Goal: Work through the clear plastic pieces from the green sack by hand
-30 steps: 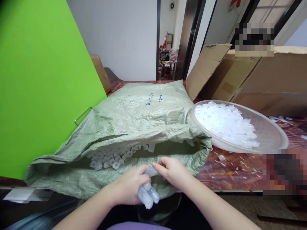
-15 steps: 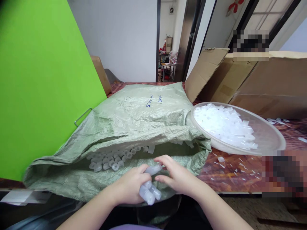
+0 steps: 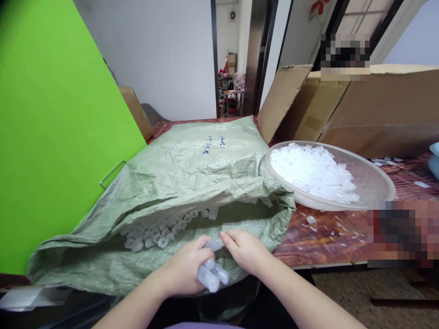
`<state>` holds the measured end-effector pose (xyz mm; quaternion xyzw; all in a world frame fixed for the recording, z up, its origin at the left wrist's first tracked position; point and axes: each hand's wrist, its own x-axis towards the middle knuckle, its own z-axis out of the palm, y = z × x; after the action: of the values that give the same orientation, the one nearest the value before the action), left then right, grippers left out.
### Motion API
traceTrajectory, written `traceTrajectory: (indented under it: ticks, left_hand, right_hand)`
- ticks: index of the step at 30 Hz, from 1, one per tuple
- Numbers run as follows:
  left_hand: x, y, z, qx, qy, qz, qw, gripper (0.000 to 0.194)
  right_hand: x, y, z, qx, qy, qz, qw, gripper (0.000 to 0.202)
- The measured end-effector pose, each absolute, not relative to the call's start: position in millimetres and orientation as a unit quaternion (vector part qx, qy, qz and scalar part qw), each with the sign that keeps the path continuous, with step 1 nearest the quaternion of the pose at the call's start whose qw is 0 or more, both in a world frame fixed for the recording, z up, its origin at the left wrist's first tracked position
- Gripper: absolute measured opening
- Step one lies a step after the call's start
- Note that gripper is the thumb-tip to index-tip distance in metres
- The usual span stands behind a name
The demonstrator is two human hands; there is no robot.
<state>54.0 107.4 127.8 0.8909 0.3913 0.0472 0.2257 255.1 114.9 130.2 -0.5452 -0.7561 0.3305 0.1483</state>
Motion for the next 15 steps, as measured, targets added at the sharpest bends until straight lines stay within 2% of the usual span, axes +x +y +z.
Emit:
traceTrajectory:
  ticks: [3, 6, 9, 11, 15]
  left_hand:
    - [55, 107, 129, 0.887, 0.397, 0.046, 0.232, 0.016]
    - [55, 108, 129, 0.893, 0.391, 0.039, 0.219, 0.014]
    - [56, 107, 126, 0.886, 0.402, 0.038, 0.227, 0.014]
    - [56, 106, 124, 0.88, 0.41, 0.046, 0.235, 0.014]
    - [56, 105, 123, 0.867, 0.43, 0.057, 0.246, 0.013]
  right_hand:
    - [259, 117, 131, -0.47, -0.84, 0.209, 0.171, 0.034]
    - [261, 127, 129, -0.414, -0.898, 0.088, 0.122, 0.03]
    - [259, 140, 124, -0.356, -0.926, 0.028, 0.121, 0.033]
    - [254, 147, 122, -0.354, -0.926, 0.048, 0.123, 0.034]
    - [238, 148, 121, -0.446, -0.873, 0.161, 0.114, 0.033]
